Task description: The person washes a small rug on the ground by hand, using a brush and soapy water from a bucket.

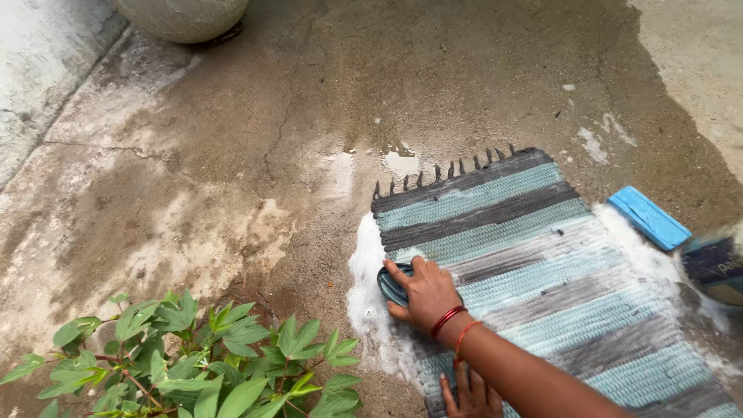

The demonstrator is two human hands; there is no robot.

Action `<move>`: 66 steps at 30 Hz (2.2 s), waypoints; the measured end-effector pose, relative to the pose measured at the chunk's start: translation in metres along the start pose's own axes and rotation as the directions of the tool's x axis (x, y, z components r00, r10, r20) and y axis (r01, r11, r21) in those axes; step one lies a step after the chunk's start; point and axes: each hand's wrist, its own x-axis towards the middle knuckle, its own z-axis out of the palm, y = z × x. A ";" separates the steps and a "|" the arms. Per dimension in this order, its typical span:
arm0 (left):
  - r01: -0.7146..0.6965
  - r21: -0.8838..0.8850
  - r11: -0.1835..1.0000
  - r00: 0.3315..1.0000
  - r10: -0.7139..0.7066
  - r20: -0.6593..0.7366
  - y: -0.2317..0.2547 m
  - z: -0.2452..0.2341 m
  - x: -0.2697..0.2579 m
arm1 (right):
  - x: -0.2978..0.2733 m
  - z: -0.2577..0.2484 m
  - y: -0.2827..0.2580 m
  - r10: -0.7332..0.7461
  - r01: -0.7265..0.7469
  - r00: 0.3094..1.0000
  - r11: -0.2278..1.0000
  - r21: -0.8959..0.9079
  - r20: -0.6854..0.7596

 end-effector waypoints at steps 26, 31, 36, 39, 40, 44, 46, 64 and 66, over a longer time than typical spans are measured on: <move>0.277 0.252 0.927 0.416 -0.352 0.838 -0.074 -0.117 0.240 | -0.064 -0.083 0.283 0.710 -0.671 0.704 0.682 -0.291 0.039; 0.304 0.270 0.914 0.421 -0.383 0.822 -0.071 -0.132 0.259 | -0.035 -0.013 0.155 0.510 -0.502 0.859 0.857 -0.113 0.049; 0.400 0.269 0.876 0.396 -0.430 0.811 -0.073 -0.120 0.236 | -0.033 -0.007 0.133 0.257 -0.257 0.967 0.967 0.005 0.003; 0.465 0.232 0.854 0.287 -0.394 0.873 -0.074 -0.089 0.203 | -0.053 -0.053 0.236 0.620 -0.617 0.759 0.783 -0.084 0.202; 0.443 0.202 0.873 0.483 -0.423 0.767 -0.065 -0.078 0.184 | -0.061 -0.065 0.256 0.648 -0.627 0.755 0.758 -0.179 0.099; 0.254 0.339 0.906 0.497 -0.423 0.758 -0.044 -0.049 0.138 | -0.056 -0.053 0.234 0.715 -0.709 0.699 0.693 -0.132 0.003; 0.235 0.406 0.883 0.418 -0.469 0.778 -0.036 -0.037 0.133 | -0.044 -0.018 0.164 0.548 -0.566 0.824 0.807 -0.170 -0.144; 0.217 0.166 0.962 0.939 -0.253 0.235 -0.045 -0.013 0.042 | -0.071 0.016 0.086 0.388 -0.396 0.915 0.916 -0.063 -0.107; 0.313 0.136 0.940 0.802 -0.338 0.493 -0.035 -0.032 0.060 | -0.086 0.014 0.085 0.223 -0.226 0.969 0.974 -0.009 -0.110</move>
